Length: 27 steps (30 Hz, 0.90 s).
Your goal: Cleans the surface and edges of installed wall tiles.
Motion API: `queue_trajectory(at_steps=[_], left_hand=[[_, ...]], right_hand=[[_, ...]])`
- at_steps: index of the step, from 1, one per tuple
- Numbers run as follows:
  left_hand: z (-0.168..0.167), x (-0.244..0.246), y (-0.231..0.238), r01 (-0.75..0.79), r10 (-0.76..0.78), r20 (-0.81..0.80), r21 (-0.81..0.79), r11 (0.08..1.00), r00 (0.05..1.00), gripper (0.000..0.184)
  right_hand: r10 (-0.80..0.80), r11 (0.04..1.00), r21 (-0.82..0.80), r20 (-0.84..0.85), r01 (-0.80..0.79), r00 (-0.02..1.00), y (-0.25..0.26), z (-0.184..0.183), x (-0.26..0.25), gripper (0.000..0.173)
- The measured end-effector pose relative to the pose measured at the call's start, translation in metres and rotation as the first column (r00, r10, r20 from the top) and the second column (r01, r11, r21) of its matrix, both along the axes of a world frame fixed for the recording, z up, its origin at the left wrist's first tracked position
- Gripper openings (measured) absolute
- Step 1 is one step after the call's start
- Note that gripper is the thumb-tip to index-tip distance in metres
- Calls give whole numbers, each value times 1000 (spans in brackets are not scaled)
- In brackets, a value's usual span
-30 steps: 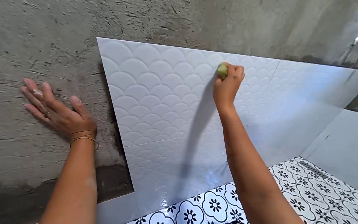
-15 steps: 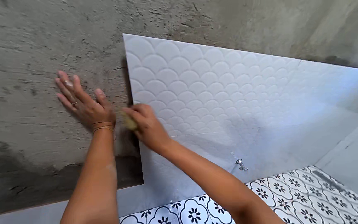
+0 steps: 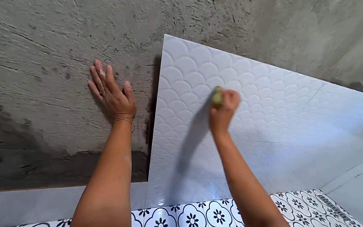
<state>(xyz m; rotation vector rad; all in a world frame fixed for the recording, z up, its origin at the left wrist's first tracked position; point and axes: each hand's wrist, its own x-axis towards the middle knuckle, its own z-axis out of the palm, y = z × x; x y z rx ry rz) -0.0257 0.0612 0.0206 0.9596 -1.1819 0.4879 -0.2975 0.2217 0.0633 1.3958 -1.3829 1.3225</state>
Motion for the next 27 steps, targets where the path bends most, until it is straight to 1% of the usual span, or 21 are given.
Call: queue_trajectory(at_steps=[2, 3, 5, 7, 9, 12, 14, 17, 19, 21, 23, 25, 27], left_hand=[[-1, 0, -1, -4, 4, -2, -12, 1000, 1000, 63], [0, -1, -1, -5, 5, -1, -14, 1000, 1000, 63], [0, -1, 0, -4, 4, -1, -6, 1000, 1000, 62], [1, 0, 0, -3, 3, -3, -11, 1000, 1000, 62], [2, 0, 0, -10, 10, -2, -28, 1000, 1000, 63], [1, -1, 2, -6, 5, -1, -33, 999, 1000, 62], [2, -1, 3, -3, 3, -2, -37, 999, 1000, 61], [1, 0, 3, -3, 3, 3, -27, 1000, 1000, 63], [3, 1, 0, -9, 9, 0, -52, 999, 1000, 63], [3, 3, 3, 6, -6, 15, -31, 1000, 1000, 64], [2, 2, 6, 35, -36, 23, 10, 999, 999, 64], [2, 2, 6, 35, -36, 11, 13, 999, 999, 65], [2, 2, 4, 36, -36, 4, 11, 999, 999, 66]], right_hand=[[100, 995, 8, -207, -101, 973, -18, -19, 43, 29], [129, 992, 34, -290, -125, 948, -23, -30, 56, 26], [157, 987, 96, -425, -129, 891, -22, -50, 62, 24], [158, 985, 145, -502, -98, 851, -16, -50, 48, 25], [108, 991, 121, -498, -55, 860, -12, -30, 35, 24], [27, 999, 48, -403, -8, 915, -13, -2, 30, 23], [33, 999, 46, -390, -16, 920, -14, -9, 36, 24], [102, 989, 141, -498, -36, 861, -8, -39, 30, 25], [99, 986, 167, -515, -14, 851, -4, -30, 19, 25], [23, 989, 139, -438, 42, 899, 1, -7, 11, 23], [-25, 996, 66, -352, 51, 936, 0, 3, 11, 22], [5, 998, 58, -394, 19, 919, -4, -12, 20, 22], [55, 994, 109, -497, 0, 866, -5, -27, 25, 22]])
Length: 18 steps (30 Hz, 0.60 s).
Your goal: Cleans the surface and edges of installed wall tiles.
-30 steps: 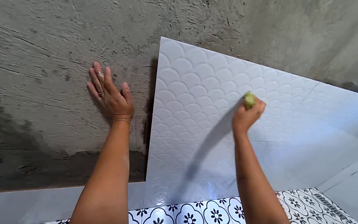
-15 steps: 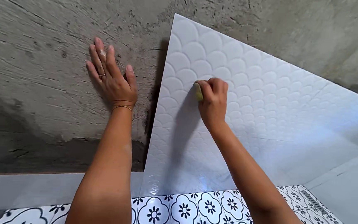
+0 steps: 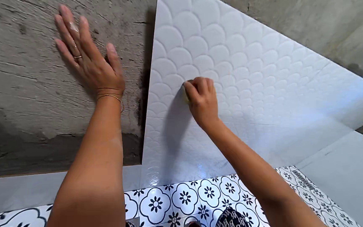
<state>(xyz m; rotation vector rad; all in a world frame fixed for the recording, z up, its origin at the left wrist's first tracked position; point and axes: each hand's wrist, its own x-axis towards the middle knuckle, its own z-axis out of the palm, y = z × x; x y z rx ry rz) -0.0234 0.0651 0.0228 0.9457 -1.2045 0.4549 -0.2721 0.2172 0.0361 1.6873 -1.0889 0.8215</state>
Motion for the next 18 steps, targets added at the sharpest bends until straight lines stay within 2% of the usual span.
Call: queue_trajectory(at_steps=[2, 5, 9, 11, 14, 18], left_hand=[[1, 1, -1, 4, -4, 0, -8, 1000, 1000, 66], [-1, 0, -2, -4, 4, 6, 12, 1000, 1000, 66], [-2, -1, -3, -11, 12, -9, 35, 999, 1000, 67], [1, -1, -1, -2, 3, -9, 26, 1000, 1000, 66], [0, -2, 0, -8, 8, -7, 37, 999, 1000, 66], [1, -2, -2, -3, 3, -10, 16, 1000, 1000, 65]], right_hand=[[-2, 1000, 14, -15, 2, 1000, 2, 8, -7, 21], [-40, 998, -40, 113, 45, 993, 4, 23, -17, 24], [1, 999, 34, -65, 2, 998, 4, 2, -11, 24], [-10, 999, 41, -60, 13, 998, 5, 14, -16, 24], [-34, 999, -3, 37, 34, 999, 3, 21, -13, 24], [7, 999, 42, -88, -4, 996, 4, 12, -9, 24]])
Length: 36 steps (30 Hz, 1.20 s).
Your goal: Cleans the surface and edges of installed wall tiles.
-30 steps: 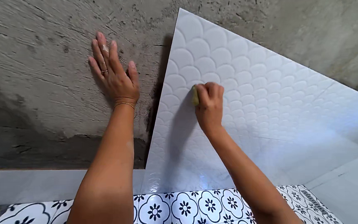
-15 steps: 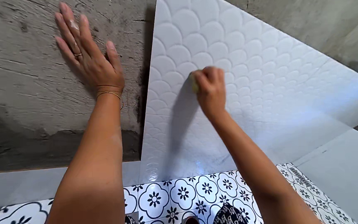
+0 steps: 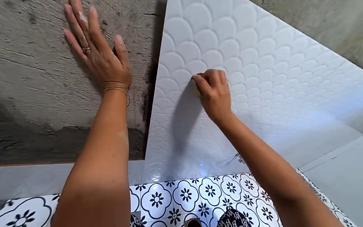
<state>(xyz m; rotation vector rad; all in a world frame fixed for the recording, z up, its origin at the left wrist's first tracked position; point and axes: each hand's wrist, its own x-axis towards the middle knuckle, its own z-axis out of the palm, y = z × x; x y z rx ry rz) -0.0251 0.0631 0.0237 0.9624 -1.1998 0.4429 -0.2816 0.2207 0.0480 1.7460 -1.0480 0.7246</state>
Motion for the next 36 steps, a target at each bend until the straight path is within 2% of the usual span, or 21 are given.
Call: queue_trajectory(at_steps=[3, 8, 12, 15, 17, 21, 22, 26, 28, 30, 32, 34, 36], left_hand=[[-1, 0, 0, 10, -10, 2, -2, 1000, 1000, 66], [0, 1, 1, -8, 9, 4, -24, 1000, 1000, 65], [-1, 0, -1, -3, 3, -10, -31, 1000, 1000, 64], [0, 1, 1, 5, -5, 1, -35, 999, 1000, 64], [1, 1, 1, -2, 2, -2, -40, 999, 1000, 65], [0, 0, 2, 8, -9, -3, -58, 998, 1000, 64], [0, 0, 2, 8, -8, -6, -58, 998, 1000, 64], [0, -1, 2, -18, 18, -5, -56, 998, 1000, 63], [1, 0, 1, -15, 15, -6, -68, 998, 1000, 63], [0, -1, 1, 0, -1, -7, -75, 997, 1000, 62], [-1, -1, 0, 2, -3, -12, -87, 996, 1000, 62], [-1, 0, -2, -11, 10, -10, -90, 996, 1000, 63], [0, -1, -3, -9, 8, -9, -90, 996, 1000, 63]], right_hand=[[-21, 999, -37, 103, 25, 994, 1, 8, -4, 24], [5, 1000, 31, -13, -4, 1000, 1, -6, 1, 24], [-34, 999, -14, 97, 36, 995, 1, 4, 0, 25], [11, 998, 64, -33, -9, 999, 0, -16, 8, 24], [12, 997, 79, -39, -9, 999, -1, -5, 8, 22], [6, 998, -69, 143, 4, 990, -12, 37, 22, 23], [27, 997, -76, 121, -18, 992, -15, 36, 30, 22], [109, 994, 29, -151, -106, 983, -20, 18, 41, 22], [69, 998, 4, -107, -68, 992, -17, 36, 34, 22], [16, 998, -61, 37, -13, 999, -16, 54, 29, 23], [27, 997, -70, 55, -23, 998, -18, 49, 34, 24], [71, 997, 28, -102, -69, 992, -19, 25, 43, 22], [123, 991, 73, -226, -109, 966, -21, 20, 39, 23]])
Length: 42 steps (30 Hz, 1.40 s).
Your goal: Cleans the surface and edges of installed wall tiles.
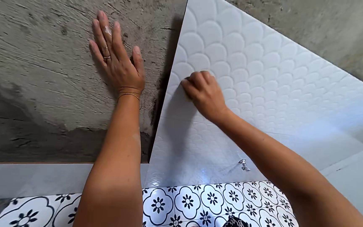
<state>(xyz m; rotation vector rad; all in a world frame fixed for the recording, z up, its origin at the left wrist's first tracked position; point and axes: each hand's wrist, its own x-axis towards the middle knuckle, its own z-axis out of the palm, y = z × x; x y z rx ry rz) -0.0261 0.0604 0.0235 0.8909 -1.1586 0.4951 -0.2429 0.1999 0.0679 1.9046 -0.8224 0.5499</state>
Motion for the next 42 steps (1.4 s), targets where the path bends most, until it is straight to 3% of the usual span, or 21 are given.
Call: queue_trajectory(at_steps=[1, 3, 5, 7, 9, 11, 13, 14, 16, 19, 21, 24, 26, 32, 37, 42], left_hand=[[1, 1, 0, -2, 2, -1, -2, 1000, 1000, 63], [0, 1, -1, -11, 11, -1, -4, 1000, 1000, 62], [0, 1, -1, -8, 8, -1, 0, 1000, 1000, 62], [0, 0, 1, -3, 3, -1, 8, 1000, 1000, 62], [0, 1, 2, 0, -1, 7, 24, 1000, 1000, 63], [-1, 1, 2, 4, -5, 7, 44, 999, 1000, 63], [-1, 1, 0, 9, -9, 10, 46, 999, 1000, 63], [-1, 1, -1, 9, -9, 11, 42, 999, 1000, 62], [0, 1, -1, 7, -7, 4, 29, 1000, 1000, 61], [0, -1, 2, 6, -5, -7, 40, 999, 1000, 60], [-1, -1, 2, -1, 1, -8, 45, 999, 1000, 60], [-2, 0, 0, 1, -1, 0, 54, 999, 1000, 61], [-2, 0, 1, -4, 4, 6, 59, 998, 1000, 62], [-2, 0, 3, -6, 6, -1, 39, 999, 1000, 62], [0, 0, 3, 4, -4, 0, 39, 999, 1000, 63], [-1, -1, 2, -7, 7, -1, 41, 999, 1000, 64]], right_hand=[[-12, 1000, -5, 11, 12, 1000, 1, 11, -5, 23], [-87, 993, -65, 186, 101, 979, 8, 45, -22, 24], [-144, 970, -114, 444, 215, 884, 14, 80, -37, 27], [-118, 962, -139, 560, 233, 820, 11, 87, -33, 31], [-71, 982, -124, 441, 140, 894, 6, 57, -10, 25], [-20, 998, -56, 192, 31, 981, 1, 14, 9, 20], [22, 1000, -12, 43, -22, 999, -2, 0, 6, 21], [8, 1000, -15, 64, -7, 998, 0, 8, -3, 21], [-78, 994, -56, 260, 96, 963, 13, 42, -27, 21], [-189, 962, -51, 586, 269, 788, 27, 86, -54, 28], [-158, 968, -76, 561, 241, 812, 23, 72, -47, 28], [-76, 995, -38, 297, 92, 952, 14, 16, -16, 19], [-51, 998, -17, 192, 55, 980, 10, 1, -12, 20], [-109, 969, -134, 519, 207, 848, 12, 56, -22, 25], [-72, 994, -64, 264, 92, 962, 7, 22, -5, 20], [-74, 985, -115, 409, 132, 910, 10, 43, -21, 24]])
